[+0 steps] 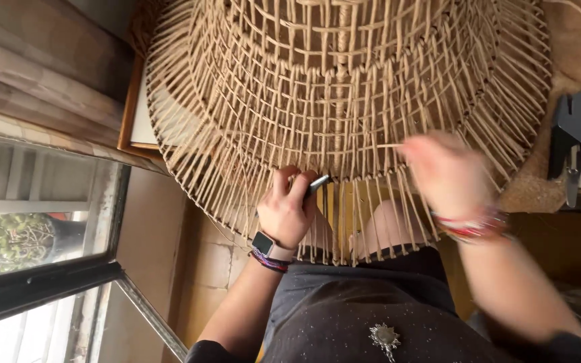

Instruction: Weaving rattan strands into a large wicker structure and trimming them with pliers

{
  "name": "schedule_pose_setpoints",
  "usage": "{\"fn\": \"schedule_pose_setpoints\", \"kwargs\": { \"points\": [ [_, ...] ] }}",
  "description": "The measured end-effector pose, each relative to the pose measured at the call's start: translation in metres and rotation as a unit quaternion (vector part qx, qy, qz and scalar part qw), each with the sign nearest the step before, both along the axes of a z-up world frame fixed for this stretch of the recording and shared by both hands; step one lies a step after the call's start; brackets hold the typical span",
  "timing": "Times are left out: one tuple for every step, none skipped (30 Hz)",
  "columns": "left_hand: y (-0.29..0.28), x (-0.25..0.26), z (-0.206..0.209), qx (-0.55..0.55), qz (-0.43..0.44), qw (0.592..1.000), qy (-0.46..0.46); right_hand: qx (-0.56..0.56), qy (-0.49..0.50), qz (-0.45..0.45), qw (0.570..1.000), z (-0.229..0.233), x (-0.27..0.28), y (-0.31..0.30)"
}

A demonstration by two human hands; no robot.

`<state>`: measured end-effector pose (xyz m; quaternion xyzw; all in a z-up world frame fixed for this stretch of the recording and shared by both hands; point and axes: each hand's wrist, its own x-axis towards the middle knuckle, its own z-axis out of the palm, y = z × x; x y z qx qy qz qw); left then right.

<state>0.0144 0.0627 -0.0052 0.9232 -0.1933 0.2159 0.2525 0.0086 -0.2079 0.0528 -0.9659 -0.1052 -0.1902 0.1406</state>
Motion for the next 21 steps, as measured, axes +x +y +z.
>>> {"fn": "schedule_pose_setpoints", "kwargs": {
  "points": [
    [0.002, 0.001, 0.000, 0.002, -0.001, 1.000, -0.001, 0.002, -0.001, -0.001, 1.000, -0.004, -0.012, -0.028],
    [0.001, 0.001, -0.002, -0.007, -0.004, 1.000, -0.003, 0.013, -0.036, -0.058, 0.998, -0.007, -0.026, -0.060],
    [0.000, 0.001, -0.004, -0.016, -0.007, 1.000, -0.005, 0.024, -0.072, -0.114, 0.991, -0.009, -0.040, -0.091],
    [0.000, 0.004, -0.003, -0.017, -0.005, 1.000, -0.011, 0.024, -0.078, -0.112, 0.990, -0.003, -0.035, -0.078],
    [-0.001, 0.007, -0.003, -0.019, -0.002, 1.000, -0.018, -0.053, -0.055, -0.150, 0.986, 0.002, -0.031, -0.064],
    [-0.002, 0.001, -0.003, -0.020, -0.004, 1.000, -0.014, -0.131, -0.021, -0.190, 0.973, 0.007, -0.037, -0.050],
    [-0.001, -0.003, -0.007, -0.019, -0.005, 1.000, -0.009, -0.131, -0.015, -0.191, 0.973, -0.008, -0.026, -0.027],
    [-0.002, -0.003, -0.011, -0.007, 0.020, 1.000, 0.003, -0.084, -0.015, -0.115, 0.990, -0.022, -0.012, -0.005],
    [-0.003, -0.003, -0.015, 0.004, 0.045, 0.999, 0.016, -0.036, -0.014, -0.036, 0.999, -0.036, 0.002, 0.017],
    [-0.004, -0.004, -0.013, 0.001, 0.043, 0.999, 0.022, -0.040, -0.009, -0.038, 0.998, -0.031, -0.004, -0.004],
    [-0.004, -0.004, -0.010, -0.011, 0.014, 1.000, -0.002, -0.012, 0.003, -0.014, 1.000, -0.025, -0.010, -0.024],
    [0.000, 0.005, -0.007, -0.019, -0.013, 0.999, -0.036, 0.020, 0.006, 0.011, 1.000, -0.021, -0.007, -0.041],
    [0.000, 0.008, -0.009, -0.020, -0.015, 0.999, -0.041, 0.020, 0.001, 0.010, 1.000, -0.009, -0.016, -0.061],
    [-0.001, 0.007, -0.011, -0.021, -0.011, 0.999, -0.042, 0.012, -0.017, -0.035, 0.999, 0.002, -0.027, -0.083],
    [-0.002, 0.005, -0.014, -0.022, -0.008, 0.999, -0.044, 0.004, -0.035, -0.080, 0.996, 0.013, -0.038, -0.104],
    [-0.002, 0.006, -0.013, -0.019, -0.009, 0.999, -0.043, 0.006, -0.034, -0.081, 0.996, 0.024, -0.030, -0.078],
    [-0.002, 0.007, -0.012, -0.022, -0.004, 0.999, -0.038, -0.006, 0.038, -0.096, 0.995, 0.035, -0.021, -0.052],
    [-0.003, 0.005, -0.012, -0.026, 0.000, 0.999, -0.031, -0.020, 0.112, -0.112, 0.987, 0.046, -0.015, -0.027],
    [-0.004, 0.003, -0.013, -0.025, -0.001, 0.999, -0.028, -0.019, 0.114, -0.114, 0.987, 0.024, -0.009, -0.014],
    [-0.005, 0.003, -0.014, -0.027, 0.003, 0.999, -0.022, -0.012, 0.080, -0.027, 0.996, 0.003, 0.001, -0.003],
    [-0.006, 0.002, -0.015, -0.029, 0.007, 0.999, -0.015, -0.004, 0.045, 0.059, 0.997, -0.018, 0.010, 0.010]
  ]
}}
